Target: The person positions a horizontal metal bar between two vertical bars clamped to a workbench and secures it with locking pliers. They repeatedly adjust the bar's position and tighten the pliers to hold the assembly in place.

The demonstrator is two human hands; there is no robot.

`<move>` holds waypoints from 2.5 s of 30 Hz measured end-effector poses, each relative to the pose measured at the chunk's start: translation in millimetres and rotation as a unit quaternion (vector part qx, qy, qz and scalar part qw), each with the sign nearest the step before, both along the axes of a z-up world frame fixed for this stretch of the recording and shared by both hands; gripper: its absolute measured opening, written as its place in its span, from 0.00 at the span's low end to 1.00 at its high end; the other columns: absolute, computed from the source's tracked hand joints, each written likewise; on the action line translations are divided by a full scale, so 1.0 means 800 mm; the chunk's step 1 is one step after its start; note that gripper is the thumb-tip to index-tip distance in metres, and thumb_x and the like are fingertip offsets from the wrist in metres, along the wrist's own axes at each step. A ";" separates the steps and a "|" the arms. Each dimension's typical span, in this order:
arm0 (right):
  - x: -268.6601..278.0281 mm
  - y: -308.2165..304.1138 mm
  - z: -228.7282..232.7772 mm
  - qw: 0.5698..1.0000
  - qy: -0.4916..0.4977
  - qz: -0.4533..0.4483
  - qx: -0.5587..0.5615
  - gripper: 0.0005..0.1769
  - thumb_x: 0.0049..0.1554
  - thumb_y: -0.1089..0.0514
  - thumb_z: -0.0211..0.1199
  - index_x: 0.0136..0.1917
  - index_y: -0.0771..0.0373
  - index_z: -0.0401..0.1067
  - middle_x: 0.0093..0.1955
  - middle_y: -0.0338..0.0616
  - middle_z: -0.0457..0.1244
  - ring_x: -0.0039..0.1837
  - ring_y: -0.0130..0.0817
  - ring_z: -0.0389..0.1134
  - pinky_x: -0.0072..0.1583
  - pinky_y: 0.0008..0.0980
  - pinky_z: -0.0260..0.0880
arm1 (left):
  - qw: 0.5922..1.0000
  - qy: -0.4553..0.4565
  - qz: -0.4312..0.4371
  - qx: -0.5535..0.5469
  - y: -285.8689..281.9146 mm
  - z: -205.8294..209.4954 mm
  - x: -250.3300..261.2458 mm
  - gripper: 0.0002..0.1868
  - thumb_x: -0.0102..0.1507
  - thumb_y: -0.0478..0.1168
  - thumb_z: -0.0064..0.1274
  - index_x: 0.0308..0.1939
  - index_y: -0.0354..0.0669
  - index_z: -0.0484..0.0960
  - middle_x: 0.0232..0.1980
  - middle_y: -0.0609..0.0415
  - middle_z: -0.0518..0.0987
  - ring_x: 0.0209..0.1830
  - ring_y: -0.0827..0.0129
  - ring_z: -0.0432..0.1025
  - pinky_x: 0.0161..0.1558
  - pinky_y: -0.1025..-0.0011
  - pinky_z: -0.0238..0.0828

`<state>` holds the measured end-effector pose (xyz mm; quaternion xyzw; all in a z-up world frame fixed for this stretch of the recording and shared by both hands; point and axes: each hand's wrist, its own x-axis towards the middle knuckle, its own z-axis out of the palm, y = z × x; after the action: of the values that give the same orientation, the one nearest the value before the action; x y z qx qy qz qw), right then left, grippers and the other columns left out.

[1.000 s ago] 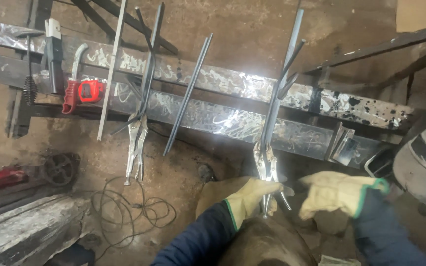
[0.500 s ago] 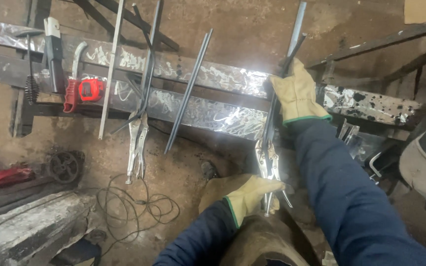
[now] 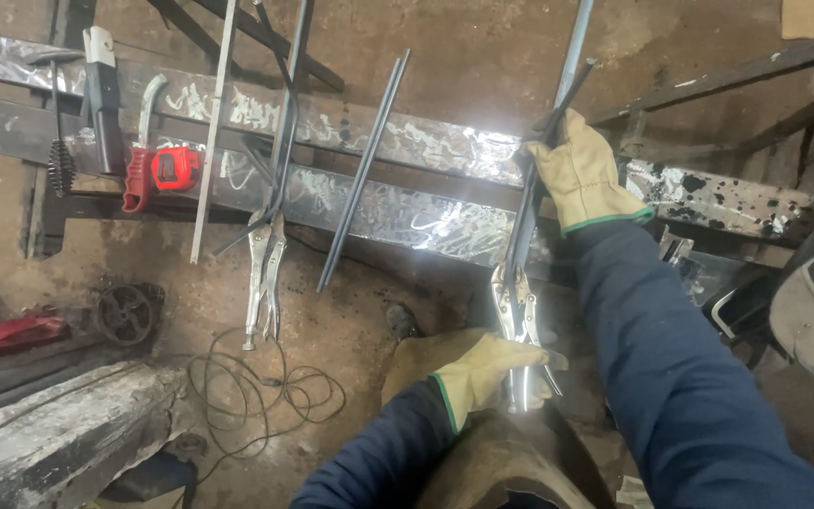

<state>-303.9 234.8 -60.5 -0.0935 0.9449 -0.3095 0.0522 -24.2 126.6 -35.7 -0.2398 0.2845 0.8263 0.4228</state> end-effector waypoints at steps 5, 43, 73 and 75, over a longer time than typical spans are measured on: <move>0.001 -0.001 0.010 1.000 -0.022 -0.001 -0.015 0.30 0.54 0.40 0.74 0.61 0.59 0.72 0.53 0.53 0.70 0.56 0.55 0.71 0.56 0.45 0.70 | 0.999 -0.009 0.026 0.021 -0.005 0.028 -0.011 0.33 0.65 0.36 0.56 0.73 0.28 0.64 0.58 0.38 0.80 0.45 0.52 0.80 0.47 0.56 0.82; 0.005 0.001 0.022 0.998 -0.060 0.016 0.032 0.29 0.53 0.44 0.75 0.62 0.57 0.71 0.53 0.51 0.70 0.56 0.53 0.71 0.56 0.44 0.71 | 1.000 -0.021 0.020 0.011 -0.005 0.015 -0.004 0.26 0.66 0.41 0.57 0.64 0.28 0.74 0.50 0.37 0.81 0.44 0.51 0.80 0.47 0.56 0.81; 0.004 -0.006 0.035 0.996 -0.074 0.019 0.054 0.32 0.54 0.44 0.74 0.64 0.62 0.69 0.51 0.56 0.69 0.52 0.54 0.71 0.54 0.45 0.71 | 0.985 -0.102 0.122 0.064 0.009 0.002 0.010 0.24 0.69 0.48 0.57 0.56 0.29 0.72 0.42 0.39 0.81 0.44 0.47 0.81 0.50 0.48 0.81; 0.008 -0.008 0.042 0.995 -0.093 0.008 0.039 0.28 0.55 0.45 0.73 0.64 0.58 0.71 0.51 0.53 0.70 0.53 0.52 0.72 0.55 0.45 0.71 | 0.985 -0.109 0.123 0.044 0.012 0.002 0.009 0.25 0.69 0.49 0.58 0.55 0.28 0.72 0.36 0.43 0.79 0.39 0.49 0.81 0.48 0.48 0.82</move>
<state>-297.9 228.6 -27.2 -0.0693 0.9466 -0.2789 0.1463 -17.1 136.6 -34.1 -0.3434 0.1683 0.8525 0.3563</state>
